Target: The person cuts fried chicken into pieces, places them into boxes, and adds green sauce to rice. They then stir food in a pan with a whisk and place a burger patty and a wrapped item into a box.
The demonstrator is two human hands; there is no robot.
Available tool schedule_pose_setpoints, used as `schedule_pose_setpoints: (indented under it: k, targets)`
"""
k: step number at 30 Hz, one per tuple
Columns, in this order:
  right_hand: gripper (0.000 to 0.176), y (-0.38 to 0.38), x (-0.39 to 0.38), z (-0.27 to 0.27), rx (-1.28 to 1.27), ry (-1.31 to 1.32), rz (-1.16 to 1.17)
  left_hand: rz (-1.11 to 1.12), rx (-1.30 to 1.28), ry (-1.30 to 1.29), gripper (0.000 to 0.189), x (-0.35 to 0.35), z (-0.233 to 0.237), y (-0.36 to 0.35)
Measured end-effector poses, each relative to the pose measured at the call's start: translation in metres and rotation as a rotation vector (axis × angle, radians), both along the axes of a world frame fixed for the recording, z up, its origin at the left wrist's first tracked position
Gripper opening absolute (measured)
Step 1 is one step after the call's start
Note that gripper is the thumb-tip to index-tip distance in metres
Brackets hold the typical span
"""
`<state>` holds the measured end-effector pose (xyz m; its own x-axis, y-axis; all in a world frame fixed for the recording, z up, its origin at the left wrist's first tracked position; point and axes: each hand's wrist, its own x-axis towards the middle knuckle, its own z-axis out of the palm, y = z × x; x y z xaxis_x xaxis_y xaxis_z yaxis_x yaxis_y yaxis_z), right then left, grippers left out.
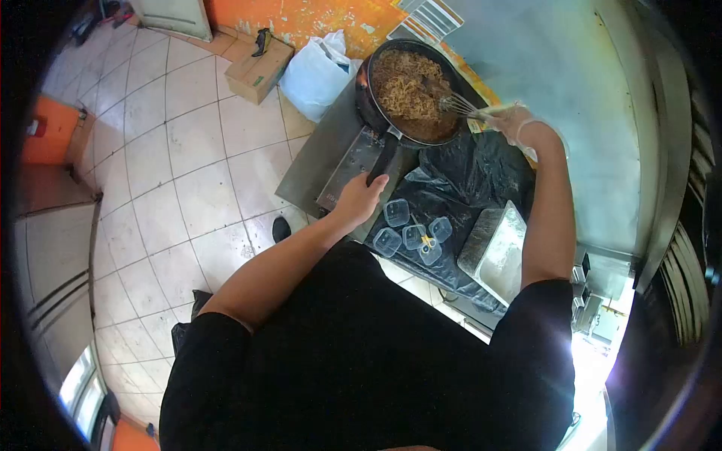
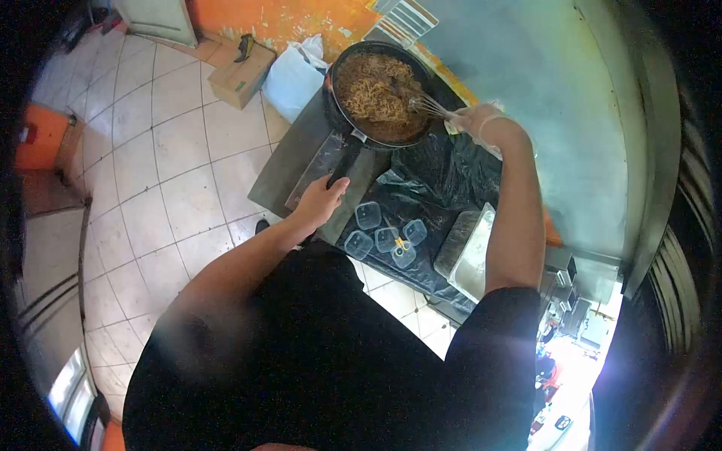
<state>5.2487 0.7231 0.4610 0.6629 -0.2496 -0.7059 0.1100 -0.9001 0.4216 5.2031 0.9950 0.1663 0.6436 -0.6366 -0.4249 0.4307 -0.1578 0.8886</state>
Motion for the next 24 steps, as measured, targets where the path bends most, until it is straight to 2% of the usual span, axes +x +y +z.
schedule_pose_setpoints:
  k: [1, 3, 4, 6, 7, 9, 10, 13, 14, 17, 21, 22, 24]
  targets:
    - [0.041, 0.001, -0.002, 0.007, -0.004, -0.004, -0.005, -0.001, -0.007, 0.018, 0.044, 0.0, -0.002, -0.001]
    - [0.038, 0.001, -0.001, 0.013, 0.034, -0.175, -0.506, 0.002, -0.013, 0.033, 0.044, 0.003, 0.002, 0.0]
    - [0.038, -0.011, -0.003, 0.01, 0.034, -0.175, -0.507, -0.01, -0.011, 0.055, 0.043, 0.005, 0.009, 0.003]
    - [0.038, -0.051, -0.009, -0.008, 0.266, -0.351, -0.589, -0.033, -0.008, 0.076, 0.042, 0.005, 0.018, 0.006]
    - [0.038, -0.06, -0.007, -0.021, 0.264, -0.355, -0.597, -0.023, 0.011, 0.054, 0.042, 0.005, 0.019, 0.006]
    - [0.036, -0.064, 0.0, -0.042, 0.022, -0.06, 0.134, -0.024, 0.026, 0.025, 0.042, 0.006, 0.019, 0.005]
    - [0.045, -0.031, 0.006, -0.018, 0.135, -0.295, -0.53, -0.017, -0.005, 0.047, 0.042, 0.005, 0.018, 0.004]
    - [0.043, -0.003, -0.001, 0.017, 0.268, -0.388, -0.617, -0.006, -0.025, 0.067, 0.04, 0.004, 0.012, 0.003]
    - [0.038, -0.01, 0.006, 0.01, 0.097, -0.352, -0.784, -0.006, -0.019, 0.064, 0.038, 0.003, 0.009, 0.002]
    - [0.041, -0.027, 0.008, -0.022, 0.117, -0.344, -0.67, -0.021, 0.002, 0.066, 0.039, 0.007, 0.027, 0.008]
    - [0.044, -0.015, 0.006, 0.008, 0.14, -0.319, -0.579, -0.079, -0.03, 0.238, 0.04, 0.015, 0.042, 0.015]
    - [0.044, -0.018, -0.001, 0.011, 0.29, -0.478, -0.677, -0.107, -0.027, 0.252, 0.04, 0.018, 0.054, 0.021]
    - [0.044, -0.015, -0.012, 0.009, 0.358, -0.473, -0.626, -0.132, -0.024, 0.27, 0.04, 0.019, 0.057, 0.028]
